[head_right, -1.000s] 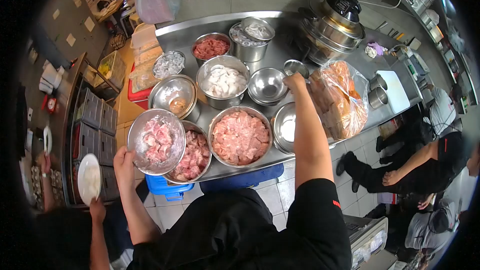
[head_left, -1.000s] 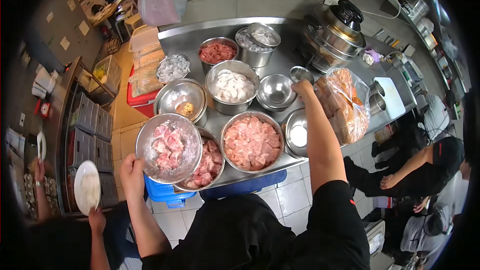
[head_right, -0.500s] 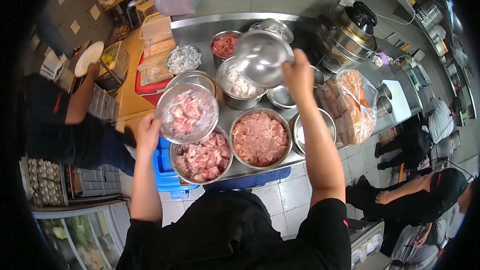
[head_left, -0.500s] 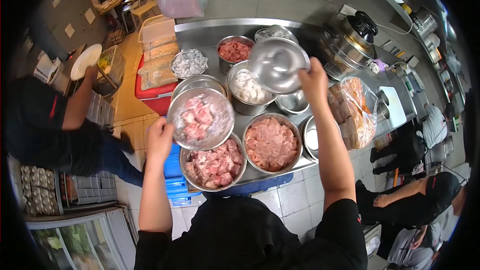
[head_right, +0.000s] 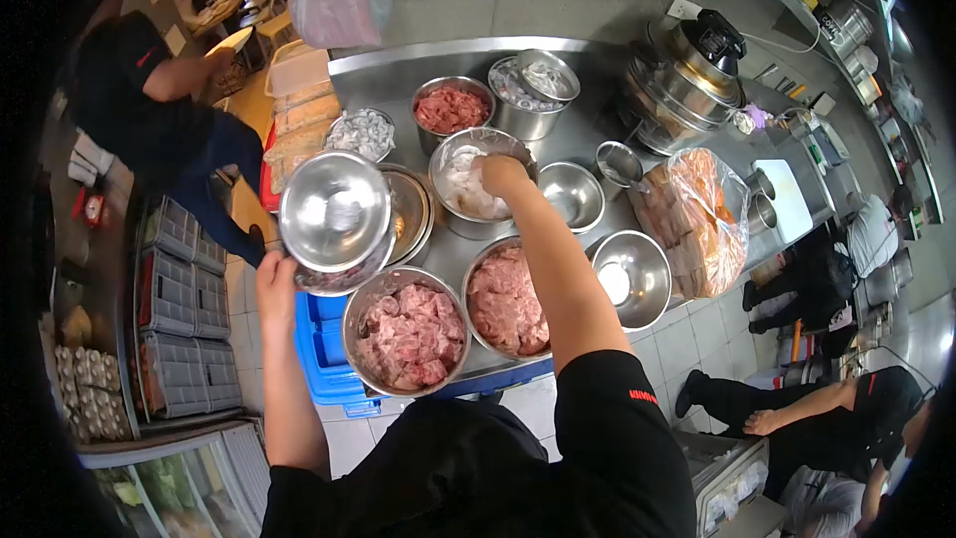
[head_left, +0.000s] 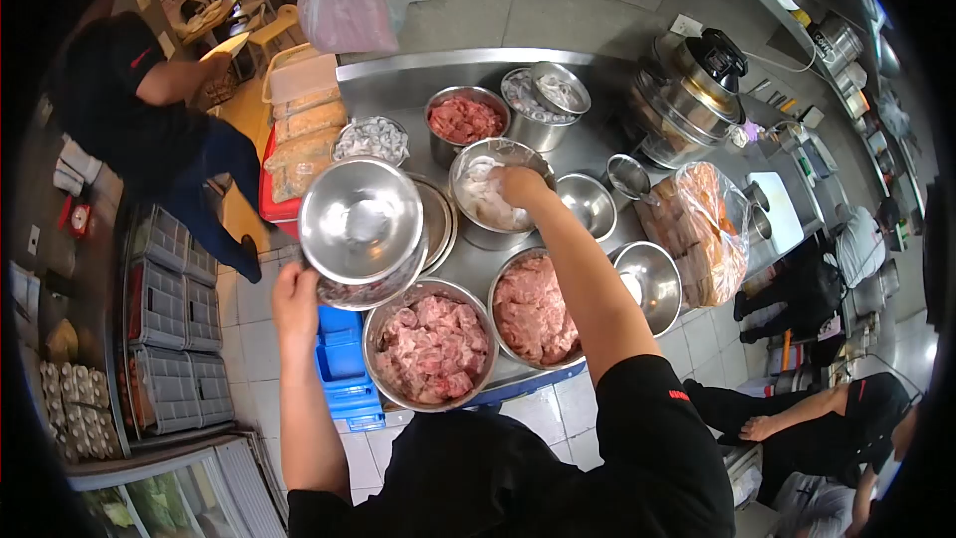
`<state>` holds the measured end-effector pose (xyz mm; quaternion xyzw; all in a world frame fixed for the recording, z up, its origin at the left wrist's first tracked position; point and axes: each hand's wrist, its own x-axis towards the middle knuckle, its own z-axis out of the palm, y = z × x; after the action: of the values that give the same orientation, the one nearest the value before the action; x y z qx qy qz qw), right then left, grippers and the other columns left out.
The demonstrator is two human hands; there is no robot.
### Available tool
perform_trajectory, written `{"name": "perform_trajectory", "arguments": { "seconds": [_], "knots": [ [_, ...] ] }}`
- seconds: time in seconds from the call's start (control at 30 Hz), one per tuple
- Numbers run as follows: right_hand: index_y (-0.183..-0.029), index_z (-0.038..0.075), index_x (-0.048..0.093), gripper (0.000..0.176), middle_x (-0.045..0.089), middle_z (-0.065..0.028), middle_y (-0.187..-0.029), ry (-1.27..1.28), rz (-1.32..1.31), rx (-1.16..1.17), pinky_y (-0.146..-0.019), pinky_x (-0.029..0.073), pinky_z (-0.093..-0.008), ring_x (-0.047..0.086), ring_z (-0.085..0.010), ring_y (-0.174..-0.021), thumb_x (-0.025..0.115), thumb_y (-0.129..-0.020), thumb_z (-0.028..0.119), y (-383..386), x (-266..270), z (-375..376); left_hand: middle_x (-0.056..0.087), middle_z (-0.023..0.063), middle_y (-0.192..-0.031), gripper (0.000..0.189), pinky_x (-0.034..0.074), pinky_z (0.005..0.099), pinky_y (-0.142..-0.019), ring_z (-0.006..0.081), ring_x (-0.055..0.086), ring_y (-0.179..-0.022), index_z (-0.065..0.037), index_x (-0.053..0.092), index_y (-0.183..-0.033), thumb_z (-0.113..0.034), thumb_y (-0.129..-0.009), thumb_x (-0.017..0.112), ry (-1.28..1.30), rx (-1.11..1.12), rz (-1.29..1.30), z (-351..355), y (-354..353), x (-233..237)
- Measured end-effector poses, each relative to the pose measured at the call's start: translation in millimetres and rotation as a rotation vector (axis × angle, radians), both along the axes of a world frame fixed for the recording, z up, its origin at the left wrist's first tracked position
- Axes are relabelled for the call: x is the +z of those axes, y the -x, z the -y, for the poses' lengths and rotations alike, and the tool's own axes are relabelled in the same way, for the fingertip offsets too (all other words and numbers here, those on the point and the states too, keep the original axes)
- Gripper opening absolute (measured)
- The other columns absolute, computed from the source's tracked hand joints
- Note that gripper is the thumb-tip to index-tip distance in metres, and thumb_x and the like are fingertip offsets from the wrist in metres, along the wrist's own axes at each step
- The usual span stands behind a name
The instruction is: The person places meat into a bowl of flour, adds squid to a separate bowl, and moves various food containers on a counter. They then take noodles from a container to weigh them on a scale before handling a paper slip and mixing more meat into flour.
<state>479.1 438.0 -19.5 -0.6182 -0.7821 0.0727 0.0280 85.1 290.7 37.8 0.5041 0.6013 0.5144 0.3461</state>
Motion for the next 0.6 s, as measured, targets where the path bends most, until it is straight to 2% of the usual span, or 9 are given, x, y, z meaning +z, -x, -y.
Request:
{"name": "perform_trajectory", "arguments": {
  "seconds": [0.03,0.07,0.2,0.27,0.3,0.37,0.4,0.47,0.6],
  "knots": [
    [-0.110,0.014,0.059,0.029,0.060,-0.0143,-0.112,0.139,0.023,-0.054,-0.088,0.045,-0.0392,0.058,-0.0303,-0.102,0.052,-0.082,0.017,0.2,-4.8,-0.4,0.042,-0.0008,-0.058,0.021,0.034,0.0247,-0.049,0.0068,0.040,-0.058,-0.005,0.043,-0.064,-0.011,-0.081,0.053,0.010,-0.003,0.004,2.5,8.0,-4.7],
    [-0.120,0.014,0.053,0.038,0.060,-0.0159,-0.111,0.055,0.019,0.022,-0.088,0.045,-0.0386,0.058,-0.0309,-0.102,0.053,-0.082,0.018,-8.6,-23.9,-12.1,0.041,-0.0018,-0.059,0.020,0.033,0.0238,-0.050,0.0060,0.040,-0.058,-0.006,0.043,-0.064,-0.010,-0.081,0.052,0.026,0.002,0.062,3.6,21.7,-10.4],
    [-0.118,0.009,0.055,0.038,0.061,-0.0176,-0.109,-0.047,-0.084,-0.035,-0.088,0.045,-0.0378,0.057,-0.0319,-0.103,0.053,-0.082,0.021,-17.6,13.1,-4.2,0.041,-0.0048,-0.062,0.020,0.032,0.0215,-0.049,0.0034,0.037,-0.057,-0.009,0.041,-0.065,-0.006,-0.083,0.050,0.026,0.028,0.202,10.6,40.5,-14.9],
    [-0.111,0.010,0.060,0.033,0.060,-0.0166,-0.112,0.091,-0.341,-0.150,-0.089,0.044,-0.0391,0.058,-0.0333,-0.100,0.051,-0.083,0.024,-15.4,42.6,3.4,0.043,-0.0051,-0.063,0.020,0.033,0.0203,-0.049,0.0029,0.038,-0.057,-0.009,0.042,-0.066,-0.007,-0.084,0.051,0.010,0.034,0.263,10.9,42.5,-16.5],
    [-0.111,0.010,0.060,0.033,0.060,-0.0166,-0.112,0.092,-0.338,-0.150,-0.089,0.044,-0.0391,0.058,-0.0333,-0.100,0.051,-0.083,0.024,-15.7,37.2,2.2,0.043,-0.0051,-0.063,0.020,0.033,0.0203,-0.049,0.0029,0.038,-0.057,-0.009,0.042,-0.066,-0.007,-0.084,0.051,0.012,0.035,0.265,10.9,42.0,-14.8],
    [-0.109,0.007,0.061,0.036,0.060,-0.0190,-0.111,0.101,0.078,0.125,-0.088,0.045,-0.0392,0.058,-0.0336,-0.101,0.050,-0.083,0.029,-17.3,17.7,-2.1,0.043,-0.0048,-0.062,0.020,0.034,0.0202,-0.050,0.0034,0.039,-0.056,-0.009,0.043,-0.066,-0.008,-0.084,0.051,0.046,0.011,0.267,10.6,40.5,-11.6],
    [-0.109,0.007,0.061,0.036,0.060,-0.0190,-0.111,0.101,0.079,0.124,-0.088,0.045,-0.0392,0.058,-0.0336,-0.101,0.050,-0.083,0.029,-5.6,23.4,6.4,0.043,-0.0048,-0.062,0.020,0.034,0.0202,-0.050,0.0034,0.039,-0.056,-0.009,0.043,-0.066,-0.008,-0.084,0.051,0.047,0.010,0.268,9.9,37.8,-11.1],
    [-0.105,0.002,0.062,0.040,0.061,-0.0208,-0.109,0.293,0.187,-0.079,-0.085,0.047,-0.0402,0.059,-0.0345,-0.099,0.049,-0.082,0.033,27.8,41.2,32.4,0.044,-0.0041,-0.062,0.020,0.035,0.0207,-0.050,0.0039,0.040,-0.056,-0.009,0.043,-0.066,-0.008,-0.084,0.052,0.070,0.044,0.203,9.4,33.0,-10.0],
    [-0.104,-0.002,0.061,0.045,0.062,-0.0220,-0.106,0.261,0.112,-0.139,-0.084,0.047,-0.0408,0.061,-0.0335,-0.097,0.047,-0.083,0.036,14.7,21.6,21.9,0.044,-0.0030,-0.061,0.021,0.036,0.0213,-0.049,0.0048,0.041,-0.056,-0.008,0.043,-0.065,-0.009,-0.083,0.052,0.058,-0.008,0.144,11.1,34.2,-7.2]
  ]
}}
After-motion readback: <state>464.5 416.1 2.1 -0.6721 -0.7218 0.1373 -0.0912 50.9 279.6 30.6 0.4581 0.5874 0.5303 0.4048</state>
